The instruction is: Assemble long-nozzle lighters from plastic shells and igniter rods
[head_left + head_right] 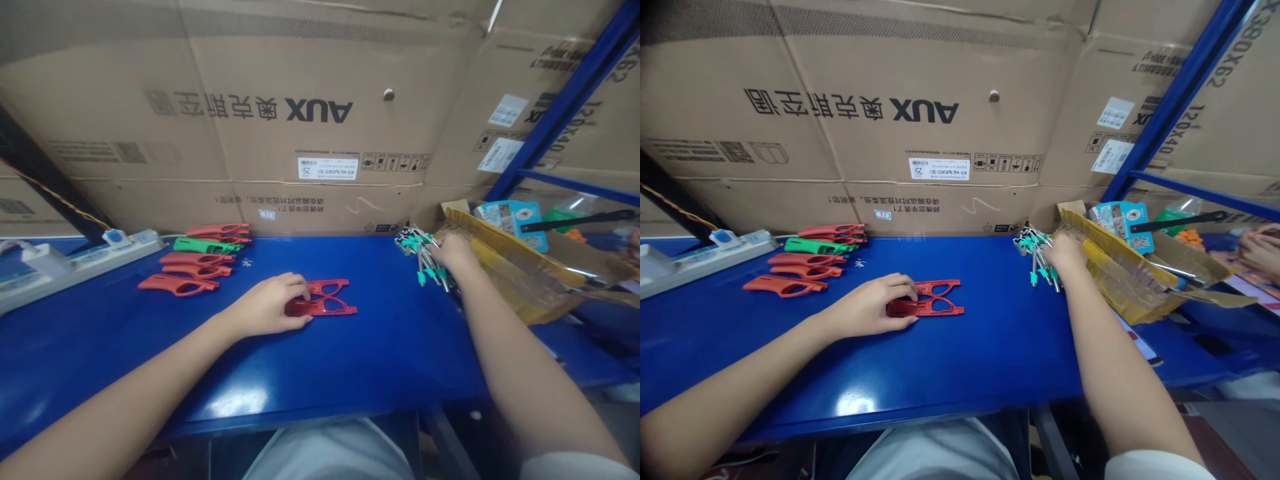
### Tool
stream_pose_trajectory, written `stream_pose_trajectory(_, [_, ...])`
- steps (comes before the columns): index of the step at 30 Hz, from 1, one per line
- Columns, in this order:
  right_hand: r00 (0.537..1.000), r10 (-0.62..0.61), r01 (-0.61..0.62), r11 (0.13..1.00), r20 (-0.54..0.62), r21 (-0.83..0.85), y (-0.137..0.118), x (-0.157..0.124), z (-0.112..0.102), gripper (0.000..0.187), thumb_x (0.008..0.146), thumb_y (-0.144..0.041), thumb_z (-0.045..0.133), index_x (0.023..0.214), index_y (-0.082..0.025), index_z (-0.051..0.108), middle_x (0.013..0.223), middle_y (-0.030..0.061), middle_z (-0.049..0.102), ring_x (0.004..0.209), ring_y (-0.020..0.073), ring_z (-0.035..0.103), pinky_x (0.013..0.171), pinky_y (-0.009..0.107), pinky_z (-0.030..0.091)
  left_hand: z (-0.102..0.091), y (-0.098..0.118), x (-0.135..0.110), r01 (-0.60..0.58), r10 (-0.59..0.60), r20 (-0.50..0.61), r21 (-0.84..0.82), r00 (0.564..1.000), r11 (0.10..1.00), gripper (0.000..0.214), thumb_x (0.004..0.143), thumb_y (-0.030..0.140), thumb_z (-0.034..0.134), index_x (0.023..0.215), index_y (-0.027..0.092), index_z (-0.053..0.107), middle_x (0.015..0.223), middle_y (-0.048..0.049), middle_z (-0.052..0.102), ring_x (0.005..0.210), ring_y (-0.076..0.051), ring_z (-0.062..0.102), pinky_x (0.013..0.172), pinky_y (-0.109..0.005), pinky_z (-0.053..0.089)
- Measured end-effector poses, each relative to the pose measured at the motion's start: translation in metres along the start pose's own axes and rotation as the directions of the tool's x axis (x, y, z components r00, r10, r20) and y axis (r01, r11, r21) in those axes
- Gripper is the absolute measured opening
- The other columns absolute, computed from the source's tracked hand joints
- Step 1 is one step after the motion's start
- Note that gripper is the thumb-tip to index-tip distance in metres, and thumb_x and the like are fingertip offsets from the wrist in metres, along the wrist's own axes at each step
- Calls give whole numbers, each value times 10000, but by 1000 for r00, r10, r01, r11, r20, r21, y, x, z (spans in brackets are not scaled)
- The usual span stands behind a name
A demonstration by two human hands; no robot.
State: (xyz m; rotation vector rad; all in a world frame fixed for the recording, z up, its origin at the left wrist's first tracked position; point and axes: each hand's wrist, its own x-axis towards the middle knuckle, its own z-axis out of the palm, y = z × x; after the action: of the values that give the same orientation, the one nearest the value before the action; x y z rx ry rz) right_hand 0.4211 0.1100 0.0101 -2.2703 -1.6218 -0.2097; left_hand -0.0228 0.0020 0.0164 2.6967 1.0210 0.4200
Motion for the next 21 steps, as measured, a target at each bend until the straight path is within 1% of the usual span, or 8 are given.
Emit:
stream_pose_trajectory(3, [995,92,-90,995,45,-36,-5,-1,-5,218,799,-388,677,789,-172,708,889,186,713,858,334,693,700,408,505,-2,3,0,-3,3,-9,15,1000,1000,354,891,514,664,1074,211,666,1123,-71,680,1031,-250,636,881,-347,503])
stream_pose_trajectory(6, [993,111,-110,994,46,-27,-10,-6,-12,191,791,-368,690,825,-181,711,939,182,723,860,333,686,678,395,493,-2,3,0,-9,10,-8,28,1000,1000,306,911,473,646,1059,206,663,1104,-70,670,1006,-242,631,856,-339,497])
stream_pose_trajectory(10, [995,97,-97,995,-7,14,-16,-13,-20,183,831,-346,652,902,-184,702,985,164,722,906,315,674,703,373,481,-3,1,-1,3,-4,16,12,1000,1000,253,905,406,650,1060,205,657,1116,-67,642,1017,-239,620,875,-335,484])
stream_pose_trajectory(12, [995,66,-62,997,-78,51,-21,-18,-25,211,892,-354,582,975,-186,679,1047,160,714,958,304,659,736,368,473,-4,-1,-2,27,-26,40,-26,999,999,264,888,427,668,1031,205,659,1083,-62,624,964,-225,617,835,-321,483])
stream_pose_trajectory(14, [983,-3,25,993,-185,113,-30,-24,-32,221,934,-351,520,1004,-188,651,1047,154,709,965,299,648,755,370,464,-6,-3,-2,50,-44,67,-78,997,996,279,867,449,688,998,204,658,1048,-56,608,914,-210,606,790,-303,478])
stream_pose_trajectory(16, [949,-127,182,968,-289,173,-43,-32,-39,206,942,-345,504,977,-192,637,992,143,704,929,296,640,765,372,455,-9,-5,-3,55,-44,96,-117,994,992,281,860,445,693,998,204,656,1037,-55,600,908,-206,598,788,-297,474])
stream_pose_trajectory(19, [864,-343,441,870,-370,223,-68,-47,-49,189,951,-344,499,950,-203,625,966,127,686,898,283,627,778,370,459,-13,-8,-6,51,-32,135,-135,990,989,273,862,421,686,1027,205,654,1052,-58,593,919,-206,592,802,-296,471])
stream_pose_trajectory(21, [792,-472,586,765,-387,267,-85,-61,-52,181,968,-336,498,954,-207,624,954,116,679,883,268,629,788,367,472,-15,-9,-8,35,-16,146,-131,989,991,268,866,416,681,1034,209,653,1058,-57,588,918,-204,590,799,-293,469])
